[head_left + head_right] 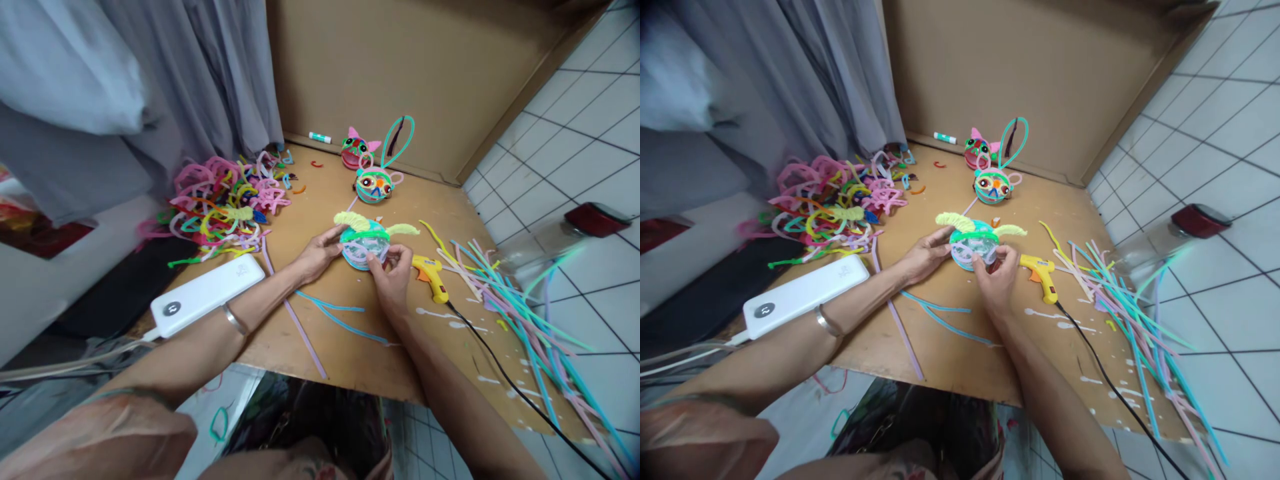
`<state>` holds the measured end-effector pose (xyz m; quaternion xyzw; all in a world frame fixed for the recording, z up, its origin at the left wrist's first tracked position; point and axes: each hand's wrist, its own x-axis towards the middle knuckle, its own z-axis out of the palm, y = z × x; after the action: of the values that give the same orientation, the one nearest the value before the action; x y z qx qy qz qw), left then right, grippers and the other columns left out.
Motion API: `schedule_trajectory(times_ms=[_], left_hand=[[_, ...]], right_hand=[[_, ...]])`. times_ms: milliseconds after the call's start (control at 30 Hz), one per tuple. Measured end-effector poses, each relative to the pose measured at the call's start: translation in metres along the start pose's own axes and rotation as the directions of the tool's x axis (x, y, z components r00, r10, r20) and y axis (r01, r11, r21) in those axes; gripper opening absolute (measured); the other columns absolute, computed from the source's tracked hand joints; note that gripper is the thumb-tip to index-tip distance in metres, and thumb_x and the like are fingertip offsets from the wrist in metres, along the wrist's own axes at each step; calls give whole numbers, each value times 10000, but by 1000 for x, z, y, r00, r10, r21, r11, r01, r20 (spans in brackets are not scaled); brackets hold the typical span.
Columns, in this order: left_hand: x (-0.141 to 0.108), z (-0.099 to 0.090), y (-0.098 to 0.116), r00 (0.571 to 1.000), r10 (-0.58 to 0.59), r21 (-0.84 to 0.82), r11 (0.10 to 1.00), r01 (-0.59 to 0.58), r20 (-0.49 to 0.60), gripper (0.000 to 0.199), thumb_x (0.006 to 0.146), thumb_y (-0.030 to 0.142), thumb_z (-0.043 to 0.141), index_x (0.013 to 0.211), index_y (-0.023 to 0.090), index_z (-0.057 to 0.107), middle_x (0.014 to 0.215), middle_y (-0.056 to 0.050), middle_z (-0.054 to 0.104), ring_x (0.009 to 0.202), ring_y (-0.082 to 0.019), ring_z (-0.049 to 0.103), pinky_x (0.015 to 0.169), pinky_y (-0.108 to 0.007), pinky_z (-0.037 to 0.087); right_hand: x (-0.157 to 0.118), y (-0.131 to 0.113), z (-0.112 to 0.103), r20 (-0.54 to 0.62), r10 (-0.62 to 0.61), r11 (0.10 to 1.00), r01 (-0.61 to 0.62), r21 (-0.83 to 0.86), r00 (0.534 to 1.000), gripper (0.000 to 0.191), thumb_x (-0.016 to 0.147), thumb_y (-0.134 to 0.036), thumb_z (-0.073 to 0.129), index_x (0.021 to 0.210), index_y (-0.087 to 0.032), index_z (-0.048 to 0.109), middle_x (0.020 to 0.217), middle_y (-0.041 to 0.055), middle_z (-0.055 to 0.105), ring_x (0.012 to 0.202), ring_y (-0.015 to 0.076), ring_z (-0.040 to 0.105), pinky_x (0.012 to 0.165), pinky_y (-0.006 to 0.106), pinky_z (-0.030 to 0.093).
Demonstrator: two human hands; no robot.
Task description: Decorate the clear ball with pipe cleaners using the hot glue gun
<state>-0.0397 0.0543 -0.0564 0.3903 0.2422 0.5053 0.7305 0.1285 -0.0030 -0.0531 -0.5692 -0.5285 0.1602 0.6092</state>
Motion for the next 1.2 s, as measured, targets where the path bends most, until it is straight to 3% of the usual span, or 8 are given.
schedule_trajectory(times_ms=[267, 567, 800, 1000, 1200], left_hand=[[0, 3, 0, 999, 4, 18, 1000, -3, -38, 607, 625, 176, 846, 1218, 191, 714, 1264, -96, 704, 1235, -281, 608, 1170, -458, 360], [1, 1, 7, 998, -43, -23, 999, 44, 34, 530, 625, 220, 868, 1142, 197, 756, 1270, -96, 716, 1288, -309, 592, 1192, -470, 349], [2, -2, 3, 1000, 2, 78, 997, -4, 18, 669, 629, 290, 901, 1262, 206, 700, 1384, -111, 648, 1343, -329, 544, 1197, -495, 331], [2, 0, 7, 1000, 13, 54, 998, -14, 28, 688, 607, 315, 909, 1244, 163, 695, 1318, -138, 685, 1341, -339, 545, 1190, -485, 349], [2, 1, 14, 999, 38, 79, 996, -41, 35, 564, 631, 237, 852, 1170, 147, 713, 1286, -137, 698, 1336, -334, 551, 1185, -465, 365]], right_hand=[[2, 3, 0, 7, 1, 1000, 0, -14, 1000, 433, 750, -459, 729, 997, -240, 448, 937, 2, 532, 881, 167, 558, 805, 325, 506], [2, -5, 0, -3, 58, 997, -58, 48, 998, 450, 717, -477, 725, 970, -243, 435, 945, -6, 512, 851, 153, 570, 772, 311, 495], [3, -6, 0, -1, 91, 992, -90, 83, 996, 474, 680, -470, 754, 960, -241, 448, 939, -9, 524, 847, 150, 572, 796, 320, 504], [3, -11, -3, 17, 109, 974, -110, 197, 994, 407, 756, -474, 691, 1014, -254, 465, 928, -3, 552, 824, 146, 597, 711, 287, 539], [2, -7, -1, 18, 90, 981, -92, 170, 996, 367, 820, -467, 605, 1101, -254, 505, 943, 25, 562, 843, 158, 607, 701, 291, 556]])
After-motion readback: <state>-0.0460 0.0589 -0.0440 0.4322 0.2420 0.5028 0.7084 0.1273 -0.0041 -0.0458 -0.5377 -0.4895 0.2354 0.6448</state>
